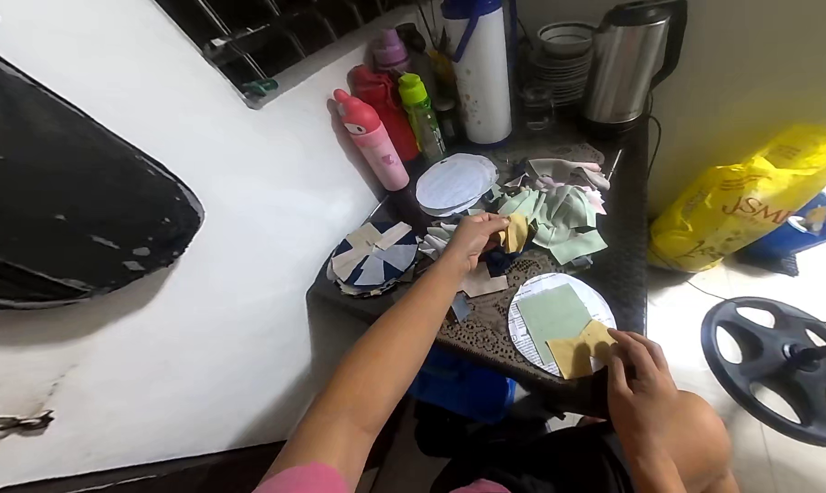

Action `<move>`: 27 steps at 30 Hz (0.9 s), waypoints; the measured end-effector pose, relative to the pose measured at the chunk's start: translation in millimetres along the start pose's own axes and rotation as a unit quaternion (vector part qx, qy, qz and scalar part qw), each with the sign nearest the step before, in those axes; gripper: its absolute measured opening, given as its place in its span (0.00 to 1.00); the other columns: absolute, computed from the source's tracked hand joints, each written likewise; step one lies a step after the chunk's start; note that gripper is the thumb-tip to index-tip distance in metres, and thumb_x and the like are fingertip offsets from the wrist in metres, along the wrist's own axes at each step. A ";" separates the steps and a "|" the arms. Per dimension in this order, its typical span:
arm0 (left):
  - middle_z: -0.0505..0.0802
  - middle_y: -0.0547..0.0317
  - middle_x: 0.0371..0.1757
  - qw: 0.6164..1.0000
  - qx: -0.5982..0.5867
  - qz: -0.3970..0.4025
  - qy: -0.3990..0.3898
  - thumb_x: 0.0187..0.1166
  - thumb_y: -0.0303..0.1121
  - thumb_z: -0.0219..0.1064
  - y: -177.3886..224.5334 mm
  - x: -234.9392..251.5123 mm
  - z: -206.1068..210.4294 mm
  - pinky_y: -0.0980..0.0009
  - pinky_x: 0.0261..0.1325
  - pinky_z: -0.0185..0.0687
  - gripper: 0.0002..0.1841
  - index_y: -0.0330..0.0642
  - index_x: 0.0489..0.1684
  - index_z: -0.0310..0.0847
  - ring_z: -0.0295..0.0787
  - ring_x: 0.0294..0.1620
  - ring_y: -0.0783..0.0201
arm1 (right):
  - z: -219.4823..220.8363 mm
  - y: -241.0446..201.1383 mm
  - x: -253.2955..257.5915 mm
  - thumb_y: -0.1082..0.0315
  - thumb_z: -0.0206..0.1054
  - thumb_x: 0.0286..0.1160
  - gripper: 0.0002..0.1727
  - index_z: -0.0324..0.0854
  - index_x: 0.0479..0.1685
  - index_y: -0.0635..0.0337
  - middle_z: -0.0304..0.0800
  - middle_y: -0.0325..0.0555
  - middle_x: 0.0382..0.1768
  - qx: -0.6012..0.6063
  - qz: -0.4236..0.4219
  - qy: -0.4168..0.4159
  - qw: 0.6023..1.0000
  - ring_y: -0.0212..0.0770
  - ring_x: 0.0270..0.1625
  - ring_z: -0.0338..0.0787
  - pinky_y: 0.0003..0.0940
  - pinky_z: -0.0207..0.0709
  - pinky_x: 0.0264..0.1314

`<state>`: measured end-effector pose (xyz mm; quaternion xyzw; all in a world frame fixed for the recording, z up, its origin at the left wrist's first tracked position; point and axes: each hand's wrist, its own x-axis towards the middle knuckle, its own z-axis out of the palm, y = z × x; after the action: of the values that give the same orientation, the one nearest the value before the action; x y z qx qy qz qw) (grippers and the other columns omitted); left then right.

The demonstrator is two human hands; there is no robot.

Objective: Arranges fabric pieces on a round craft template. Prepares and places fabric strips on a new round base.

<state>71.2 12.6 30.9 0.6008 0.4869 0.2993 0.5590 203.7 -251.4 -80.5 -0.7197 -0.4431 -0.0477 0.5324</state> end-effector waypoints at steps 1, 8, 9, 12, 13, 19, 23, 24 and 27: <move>0.90 0.50 0.47 0.997 0.063 0.044 0.006 0.86 0.31 0.65 -1.1 -3.9 -4.4 0.62 0.54 0.81 0.11 0.33 0.55 0.85 0.84 0.45 0.62 | -0.1 -0.1 -0.2 0.70 0.59 0.72 0.17 0.92 0.50 0.66 0.90 0.59 0.49 -0.004 0.000 -0.002 1.000 0.42 0.49 0.89 0.29 0.82 0.52; 0.94 0.43 0.47 0.873 0.436 0.208 -0.070 0.84 0.32 0.63 -32.2 -65.2 -24.6 0.50 0.62 0.83 0.12 0.32 0.48 0.91 0.92 0.53 0.49 | 0.7 -2.4 1.0 0.69 0.60 0.73 0.17 0.92 0.50 0.64 0.91 0.59 0.50 -0.039 -0.005 -0.020 0.999 0.50 0.51 0.90 0.39 0.84 0.53; 0.94 0.42 0.49 0.888 0.421 0.156 -0.099 0.85 0.32 0.62 -39.6 -68.5 -25.6 0.51 0.65 0.82 0.13 0.32 0.51 0.90 0.91 0.55 0.50 | 1.0 -6.9 2.1 0.69 0.61 0.73 0.16 0.92 0.51 0.64 0.91 0.60 0.50 -0.045 -0.015 -0.026 0.999 0.53 0.52 0.90 0.44 0.83 0.54; 0.94 0.44 0.47 0.929 0.346 0.099 -0.087 0.84 0.33 0.63 -57.1 -71.8 -30.4 0.57 0.62 0.82 0.13 0.31 0.51 0.90 0.91 0.51 0.56 | 10.9 -36.0 10.0 0.70 0.64 0.74 0.13 0.93 0.48 0.62 0.93 0.59 0.47 -0.053 -0.064 -0.062 0.995 0.62 0.53 0.91 0.59 0.82 0.53; 0.94 0.46 0.45 0.940 0.319 0.093 -0.077 0.83 0.33 0.64 -60.7 -72.5 -32.1 0.60 0.59 0.83 0.13 0.32 0.50 0.90 0.90 0.48 0.59 | 18.8 -49.9 13.3 0.71 0.65 0.74 0.12 0.94 0.47 0.60 0.94 0.58 0.46 -0.052 -0.070 -0.085 0.993 0.62 0.52 0.92 0.59 0.83 0.52; 0.93 0.60 0.38 0.983 0.161 0.084 -0.026 0.80 0.32 0.68 -63.5 -83.9 -39.1 0.75 0.47 0.82 0.08 0.36 0.43 0.90 0.86 0.38 0.76 | 75.5 -109.9 48.0 0.65 0.62 0.84 0.15 0.91 0.56 0.62 0.93 0.58 0.54 0.022 0.091 -0.308 0.947 0.59 0.61 0.89 0.57 0.78 0.65; 0.93 0.64 0.37 0.993 0.063 0.099 -0.014 0.79 0.29 0.70 -64.8 -92.4 -39.8 0.78 0.49 0.84 0.05 0.37 0.41 0.90 0.88 0.40 0.78 | 98.3 -117.2 46.4 0.64 0.65 0.83 0.14 0.92 0.50 0.63 0.96 0.49 0.41 0.128 0.147 -0.275 0.941 0.41 0.45 0.94 0.43 0.84 0.54; 0.93 0.64 0.37 0.994 0.049 0.100 -0.013 0.79 0.28 0.69 -65.2 -93.7 -40.0 0.78 0.49 0.84 0.05 0.37 0.41 0.90 0.88 0.40 0.78 | 100.3 -117.7 45.3 0.64 0.66 0.82 0.12 0.92 0.49 0.62 0.96 0.45 0.39 0.146 0.160 -0.265 0.940 0.35 0.41 0.94 0.37 0.85 0.51; 0.93 0.64 0.37 0.995 0.021 0.098 -0.020 0.79 0.28 0.69 -65.9 -97.2 -38.8 0.79 0.50 0.85 0.05 0.37 0.41 0.90 0.89 0.40 0.78 | 101.1 -117.6 43.9 0.66 0.67 0.81 0.10 0.92 0.44 0.61 0.94 0.38 0.31 0.171 0.186 -0.241 0.937 0.24 0.32 0.89 0.26 0.82 0.41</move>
<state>-14.1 -68.5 -7.0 0.6628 0.4209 0.3306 0.5237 108.5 -139.1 -15.0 -0.6773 -0.4176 0.3037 0.5241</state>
